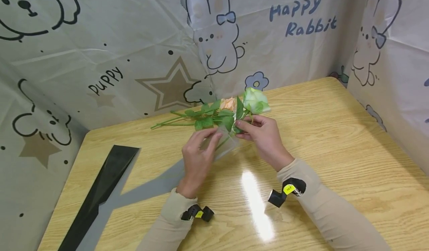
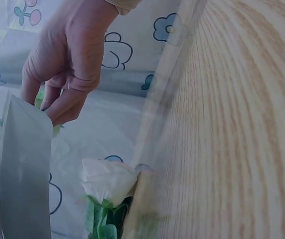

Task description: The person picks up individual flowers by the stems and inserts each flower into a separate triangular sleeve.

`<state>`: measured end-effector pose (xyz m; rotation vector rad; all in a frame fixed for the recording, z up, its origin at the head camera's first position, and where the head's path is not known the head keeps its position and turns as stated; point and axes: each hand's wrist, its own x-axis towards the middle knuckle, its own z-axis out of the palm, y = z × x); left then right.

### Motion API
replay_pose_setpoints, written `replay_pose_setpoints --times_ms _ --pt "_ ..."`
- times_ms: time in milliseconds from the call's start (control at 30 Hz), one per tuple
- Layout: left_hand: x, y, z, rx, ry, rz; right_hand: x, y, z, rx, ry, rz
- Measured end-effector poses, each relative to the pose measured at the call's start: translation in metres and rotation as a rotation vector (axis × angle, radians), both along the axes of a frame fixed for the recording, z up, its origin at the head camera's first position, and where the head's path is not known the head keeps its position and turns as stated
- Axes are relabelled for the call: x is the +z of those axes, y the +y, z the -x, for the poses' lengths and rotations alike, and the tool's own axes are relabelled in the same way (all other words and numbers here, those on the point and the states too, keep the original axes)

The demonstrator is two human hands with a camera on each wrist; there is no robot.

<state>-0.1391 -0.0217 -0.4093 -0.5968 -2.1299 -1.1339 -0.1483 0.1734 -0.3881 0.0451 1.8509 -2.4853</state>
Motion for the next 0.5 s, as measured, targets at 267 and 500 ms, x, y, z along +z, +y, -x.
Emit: replay_pose_setpoints --times_ms 267,500 --pt "0.0011 -0.0004 -0.0005 -0.002 0.034 -0.01 -0.0002 -0.0013 -0.0006 0.0 0.031 -0.104" --pt "-0.0005 0.0012 -0.0009 -0.021 0.031 0.006 0.0009 -0.003 -0.0024 0.002 0.058 -0.235"
